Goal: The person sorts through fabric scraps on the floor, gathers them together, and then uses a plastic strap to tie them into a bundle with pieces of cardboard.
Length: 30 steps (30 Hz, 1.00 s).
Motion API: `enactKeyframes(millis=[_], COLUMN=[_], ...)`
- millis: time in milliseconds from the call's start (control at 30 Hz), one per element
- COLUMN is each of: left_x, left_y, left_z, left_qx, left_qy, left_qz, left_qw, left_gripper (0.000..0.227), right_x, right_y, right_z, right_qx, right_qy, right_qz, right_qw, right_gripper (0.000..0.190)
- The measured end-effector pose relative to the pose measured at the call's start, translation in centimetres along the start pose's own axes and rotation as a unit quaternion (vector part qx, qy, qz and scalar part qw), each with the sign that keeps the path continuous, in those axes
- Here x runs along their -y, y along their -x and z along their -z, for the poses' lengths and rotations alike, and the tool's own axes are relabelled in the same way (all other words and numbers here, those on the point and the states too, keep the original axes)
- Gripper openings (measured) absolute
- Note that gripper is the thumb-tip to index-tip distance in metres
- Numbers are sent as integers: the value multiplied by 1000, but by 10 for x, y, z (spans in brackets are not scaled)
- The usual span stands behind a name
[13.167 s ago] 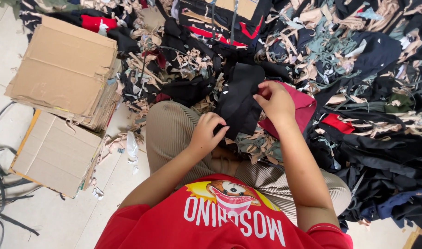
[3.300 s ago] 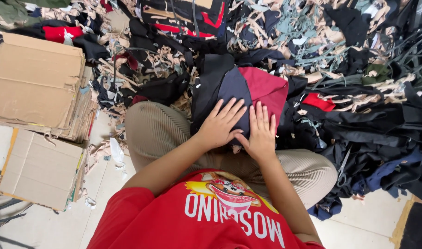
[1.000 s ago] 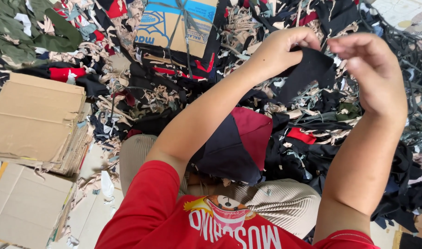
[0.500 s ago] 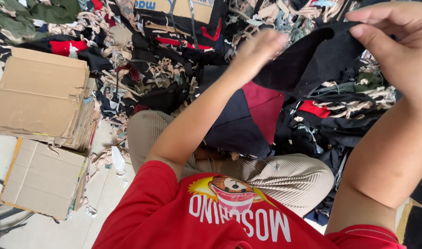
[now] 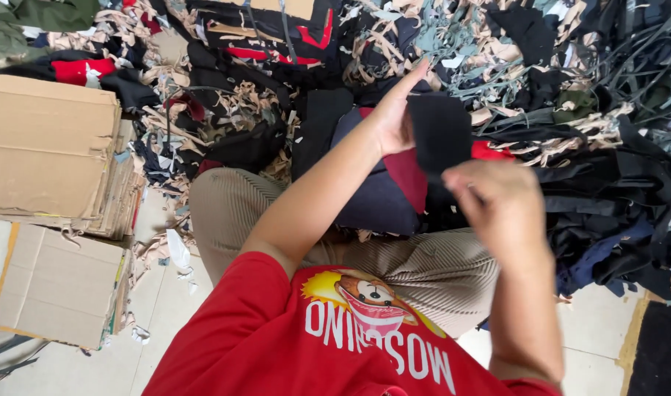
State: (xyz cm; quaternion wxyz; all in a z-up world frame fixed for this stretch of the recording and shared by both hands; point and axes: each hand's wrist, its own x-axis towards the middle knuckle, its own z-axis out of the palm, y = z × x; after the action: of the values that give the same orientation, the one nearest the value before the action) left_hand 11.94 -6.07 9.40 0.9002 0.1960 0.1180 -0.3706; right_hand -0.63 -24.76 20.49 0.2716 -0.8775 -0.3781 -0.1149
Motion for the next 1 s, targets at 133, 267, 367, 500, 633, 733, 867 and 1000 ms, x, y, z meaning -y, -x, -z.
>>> enactKeyframes(millis=[133, 267, 367, 500, 633, 733, 867, 1000], left_x=[-13, -6, 1, -12, -10, -12, -10, -4], left_y=[-26, -57, -72, -70, -136, -139, -137, -127], left_z=[34, 85, 105, 96, 139, 134, 118, 104], left_qx=[-30, -113, -152, -190, -231, -190, -116, -111], left_qy=[-57, -102, -106, -233, -522, -623, -675, -761], left_qz=[61, 63, 43, 0, -146, -144, -153, -139], left_qw=[996, 986, 982, 954, 808, 745, 713, 623], left_gripper=[53, 39, 44, 41, 32, 36, 37, 31], right_x=[-4, -17, -19, -21, -25, -24, -29, -31], right_y=[62, 103, 117, 125, 129, 133, 136, 134], right_z=[-64, -115, -135, -155, -164, -171, -178, -182], right_qx=[-16, -51, -73, -55, -54, -52, -55, -50], right_qy=[15, 63, 79, 90, 92, 86, 90, 87], right_qz=[-48, -101, -128, -123, -120, -123, -121, -111], right_qw=[999, 992, 986, 987, 987, 987, 987, 989], right_gripper=[2, 5, 5, 8, 10, 10, 10, 10])
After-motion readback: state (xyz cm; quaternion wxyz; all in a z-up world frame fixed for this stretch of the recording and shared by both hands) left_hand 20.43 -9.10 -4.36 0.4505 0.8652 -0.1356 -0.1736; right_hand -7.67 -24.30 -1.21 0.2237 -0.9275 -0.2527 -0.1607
